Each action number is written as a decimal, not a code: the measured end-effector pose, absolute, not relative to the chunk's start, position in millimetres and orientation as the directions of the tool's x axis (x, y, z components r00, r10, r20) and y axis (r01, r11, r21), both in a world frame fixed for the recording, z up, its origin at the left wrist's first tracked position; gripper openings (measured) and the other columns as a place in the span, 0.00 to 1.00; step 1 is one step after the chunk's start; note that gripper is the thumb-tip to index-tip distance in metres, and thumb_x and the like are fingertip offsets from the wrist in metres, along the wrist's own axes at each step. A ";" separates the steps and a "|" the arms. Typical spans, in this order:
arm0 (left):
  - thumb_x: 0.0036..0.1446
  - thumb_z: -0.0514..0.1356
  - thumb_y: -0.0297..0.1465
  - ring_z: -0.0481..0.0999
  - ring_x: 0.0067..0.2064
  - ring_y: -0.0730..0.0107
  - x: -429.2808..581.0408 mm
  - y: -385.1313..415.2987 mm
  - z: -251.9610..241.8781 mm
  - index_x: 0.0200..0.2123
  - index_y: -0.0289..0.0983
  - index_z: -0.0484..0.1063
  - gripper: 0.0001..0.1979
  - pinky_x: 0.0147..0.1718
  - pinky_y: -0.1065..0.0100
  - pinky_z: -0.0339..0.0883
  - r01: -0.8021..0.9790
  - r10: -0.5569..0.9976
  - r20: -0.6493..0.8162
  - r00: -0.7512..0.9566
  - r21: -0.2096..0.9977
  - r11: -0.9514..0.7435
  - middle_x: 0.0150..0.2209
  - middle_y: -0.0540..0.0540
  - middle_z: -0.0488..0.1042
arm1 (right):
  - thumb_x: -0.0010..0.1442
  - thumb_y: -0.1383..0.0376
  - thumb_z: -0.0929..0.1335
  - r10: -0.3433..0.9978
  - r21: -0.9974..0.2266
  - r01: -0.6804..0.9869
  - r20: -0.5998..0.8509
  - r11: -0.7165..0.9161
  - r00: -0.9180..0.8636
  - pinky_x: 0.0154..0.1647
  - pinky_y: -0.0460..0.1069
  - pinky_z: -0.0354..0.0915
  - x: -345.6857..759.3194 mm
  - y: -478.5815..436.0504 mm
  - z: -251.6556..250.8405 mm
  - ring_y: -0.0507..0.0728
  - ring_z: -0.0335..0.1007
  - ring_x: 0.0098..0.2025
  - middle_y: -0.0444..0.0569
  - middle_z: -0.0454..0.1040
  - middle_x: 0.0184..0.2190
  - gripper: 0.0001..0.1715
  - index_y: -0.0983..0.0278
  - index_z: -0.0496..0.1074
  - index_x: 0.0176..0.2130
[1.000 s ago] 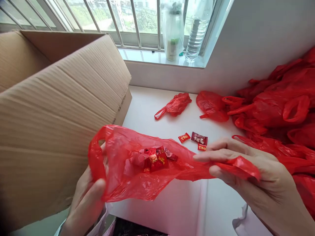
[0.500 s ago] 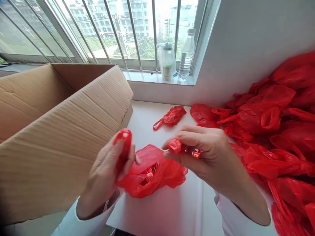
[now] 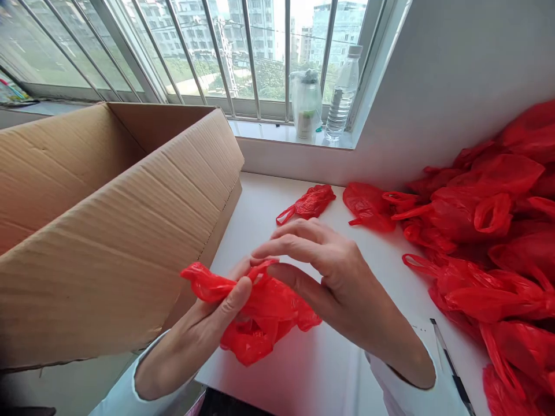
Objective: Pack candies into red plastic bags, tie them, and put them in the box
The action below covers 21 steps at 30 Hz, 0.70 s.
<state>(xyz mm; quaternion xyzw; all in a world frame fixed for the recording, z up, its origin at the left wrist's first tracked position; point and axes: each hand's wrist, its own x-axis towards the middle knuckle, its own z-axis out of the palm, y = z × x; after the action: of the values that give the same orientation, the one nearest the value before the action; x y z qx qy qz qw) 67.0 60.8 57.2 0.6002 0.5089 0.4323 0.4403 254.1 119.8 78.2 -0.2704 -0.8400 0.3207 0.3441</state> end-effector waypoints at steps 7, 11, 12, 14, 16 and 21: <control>0.66 0.44 0.46 0.65 0.25 0.75 59.4 69.4 43.6 0.34 0.40 0.70 0.21 0.28 0.74 0.63 0.053 0.920 -0.188 0.345 0.982 0.181 0.22 0.54 0.65 | 0.61 0.69 0.68 0.825 -0.841 0.183 0.417 0.509 -0.381 0.31 0.41 0.67 249.5 123.4 56.0 0.46 0.71 0.29 0.40 0.74 0.28 0.04 0.62 0.74 0.36; 0.65 0.52 0.41 0.72 0.30 0.74 48.6 75.9 38.0 0.45 0.42 0.69 0.13 0.31 0.73 0.66 -0.211 0.883 -0.215 0.416 0.922 0.324 0.28 0.51 0.72 | 0.61 0.73 0.66 0.616 -0.729 0.114 0.472 0.675 -0.631 0.32 0.41 0.66 256.4 103.1 67.7 0.47 0.71 0.32 0.42 0.75 0.32 0.08 0.61 0.72 0.37; 0.63 0.55 0.37 0.73 0.33 0.73 45.8 75.9 38.8 0.46 0.41 0.70 0.11 0.34 0.73 0.66 -0.215 0.880 -0.211 0.426 0.921 0.324 0.31 0.49 0.74 | 0.62 0.72 0.65 0.500 -0.697 0.099 0.400 0.710 -0.768 0.33 0.42 0.66 258.6 99.9 69.9 0.47 0.71 0.32 0.43 0.75 0.33 0.08 0.62 0.72 0.37; 0.60 0.58 0.31 0.73 0.37 0.72 41.9 72.7 42.5 0.43 0.39 0.70 0.07 0.36 0.72 0.67 -0.116 0.864 -0.170 0.474 0.960 0.253 0.36 0.48 0.75 | 0.63 0.71 0.64 0.325 -0.666 0.085 0.244 0.741 -0.914 0.33 0.43 0.66 260.9 99.1 70.5 0.48 0.72 0.33 0.44 0.76 0.34 0.08 0.62 0.72 0.38; 0.58 0.59 0.27 0.72 0.34 0.74 41.5 65.6 47.2 0.39 0.39 0.68 0.05 0.34 0.74 0.66 0.100 0.857 -0.094 0.506 0.994 0.050 0.34 0.49 0.74 | 0.63 0.71 0.65 0.383 -0.718 0.085 0.262 0.690 -0.886 0.35 0.44 0.66 258.7 105.7 65.8 0.49 0.72 0.34 0.44 0.76 0.34 0.06 0.62 0.72 0.38; 0.64 0.46 0.23 0.67 0.24 0.74 51.4 48.3 47.7 0.35 0.38 0.65 0.11 0.26 0.72 0.62 0.649 0.815 0.348 0.464 0.492 -0.580 0.26 0.51 0.71 | 0.68 0.67 0.59 0.614 -0.914 -0.058 0.315 0.401 -0.724 0.45 0.45 0.67 234.5 129.7 42.9 0.50 0.72 0.43 0.48 0.75 0.42 0.14 0.63 0.71 0.48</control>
<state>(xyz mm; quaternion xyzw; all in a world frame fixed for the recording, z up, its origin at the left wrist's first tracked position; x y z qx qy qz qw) 51.4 48.3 47.7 0.8428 0.4342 0.2822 0.1466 234.5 129.7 42.9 -0.1801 -0.7712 0.5168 0.3252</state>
